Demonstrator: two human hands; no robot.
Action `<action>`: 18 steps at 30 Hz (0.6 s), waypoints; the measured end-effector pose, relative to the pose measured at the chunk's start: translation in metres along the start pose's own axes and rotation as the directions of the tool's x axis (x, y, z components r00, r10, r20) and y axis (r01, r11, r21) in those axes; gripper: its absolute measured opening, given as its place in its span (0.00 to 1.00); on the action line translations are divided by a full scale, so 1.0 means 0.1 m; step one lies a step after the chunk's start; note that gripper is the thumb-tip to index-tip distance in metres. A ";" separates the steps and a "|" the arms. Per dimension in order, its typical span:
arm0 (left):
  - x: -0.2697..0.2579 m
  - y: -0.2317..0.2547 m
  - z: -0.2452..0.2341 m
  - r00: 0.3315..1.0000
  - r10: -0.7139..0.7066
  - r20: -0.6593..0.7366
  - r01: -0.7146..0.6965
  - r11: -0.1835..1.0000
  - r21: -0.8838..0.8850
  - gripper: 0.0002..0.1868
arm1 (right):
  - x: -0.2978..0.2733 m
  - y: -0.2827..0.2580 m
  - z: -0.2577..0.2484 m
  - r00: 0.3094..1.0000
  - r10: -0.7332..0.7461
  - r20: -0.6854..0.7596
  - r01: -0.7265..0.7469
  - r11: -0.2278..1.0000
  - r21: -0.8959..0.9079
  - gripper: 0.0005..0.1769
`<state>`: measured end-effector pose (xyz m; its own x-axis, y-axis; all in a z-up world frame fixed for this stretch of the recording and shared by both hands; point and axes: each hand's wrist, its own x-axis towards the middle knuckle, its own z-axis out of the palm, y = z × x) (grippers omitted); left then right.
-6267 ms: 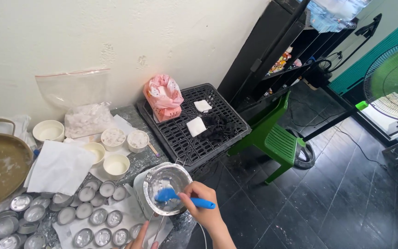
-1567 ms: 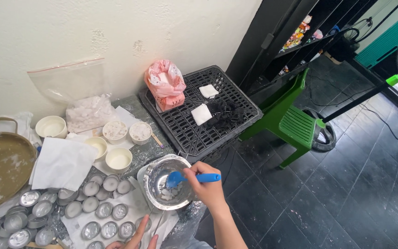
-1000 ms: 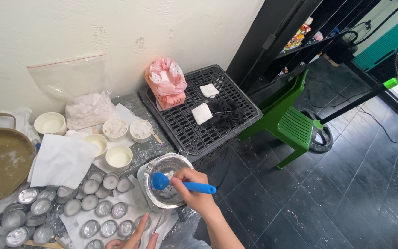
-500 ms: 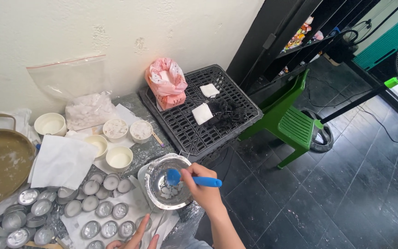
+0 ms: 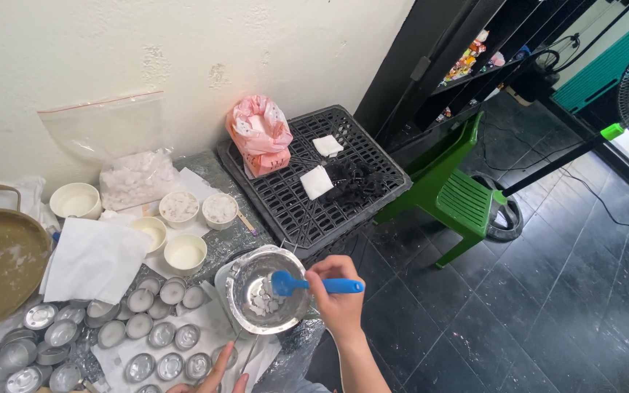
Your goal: Stirring wax pieces in a small metal pot on a scale using a blue spatula.
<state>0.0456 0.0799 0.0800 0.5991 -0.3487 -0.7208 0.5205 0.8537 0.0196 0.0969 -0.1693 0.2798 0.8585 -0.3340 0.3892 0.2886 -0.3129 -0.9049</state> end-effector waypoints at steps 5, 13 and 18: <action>0.39 0.04 -0.56 0.988 -0.079 0.131 0.111 0.960 -0.256 0.47 | -0.11 0.05 -0.10 0.997 0.009 0.071 -0.002 0.995 -0.100 0.03; -0.05 0.01 0.10 1.000 -0.015 -0.019 0.014 0.999 -0.051 0.46 | 0.12 -0.28 -0.10 0.822 0.223 0.524 -0.324 0.940 0.108 0.06; 0.39 0.03 -0.42 0.996 -0.019 0.090 0.034 0.985 -0.171 0.46 | -0.06 0.00 -0.24 0.933 0.129 0.337 -0.204 0.959 0.197 0.05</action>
<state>0.0449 0.0853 0.0229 0.6414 -0.3984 -0.6557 0.4289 0.8948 -0.1241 0.0815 -0.1882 0.2812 0.9808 -0.0523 0.1878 0.1848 -0.0568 -0.9811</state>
